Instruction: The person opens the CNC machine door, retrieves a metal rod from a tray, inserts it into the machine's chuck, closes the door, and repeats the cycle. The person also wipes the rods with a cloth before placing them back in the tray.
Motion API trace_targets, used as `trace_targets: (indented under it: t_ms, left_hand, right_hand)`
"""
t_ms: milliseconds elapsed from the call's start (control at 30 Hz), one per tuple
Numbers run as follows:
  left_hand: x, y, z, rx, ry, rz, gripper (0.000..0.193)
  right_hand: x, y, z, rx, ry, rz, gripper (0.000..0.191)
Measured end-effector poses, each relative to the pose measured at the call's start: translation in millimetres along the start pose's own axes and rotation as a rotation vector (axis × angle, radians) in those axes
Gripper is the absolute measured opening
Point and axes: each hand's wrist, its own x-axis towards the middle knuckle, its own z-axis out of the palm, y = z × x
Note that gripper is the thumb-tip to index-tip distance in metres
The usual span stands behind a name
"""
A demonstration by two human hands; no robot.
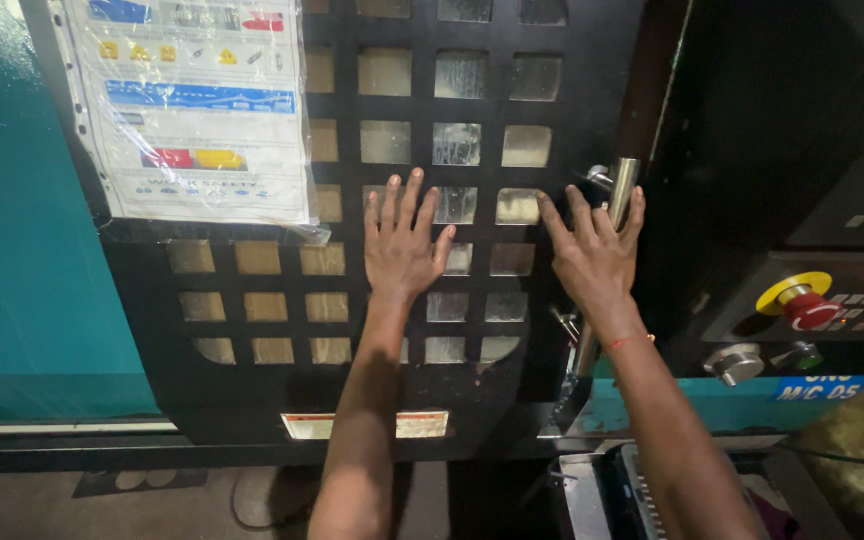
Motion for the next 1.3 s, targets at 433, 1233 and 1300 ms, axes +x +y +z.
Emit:
trace_targets:
  t_ms: [433, 1233, 1300]
  left_hand:
    - [-2.4, -2.2, 2.6, 0.017, -0.029, -0.006, 0.054]
    - [-0.7, -0.4, 2.0, 0.009, -0.015, -0.015, 0.053]
    - [-0.5, -1.1, 2.6, 0.0, -0.02, -0.011, 0.054]
  right_hand:
    - [-3.3, -0.9, 7.1, -0.006, -0.022, 0.012, 0.064]
    - [-0.2, -0.5, 3.4, 0.054, -0.016, 0.024, 0.06]
    - [0.0, -0.2, 3.1, 0.039, -0.016, 0.027, 0.061]
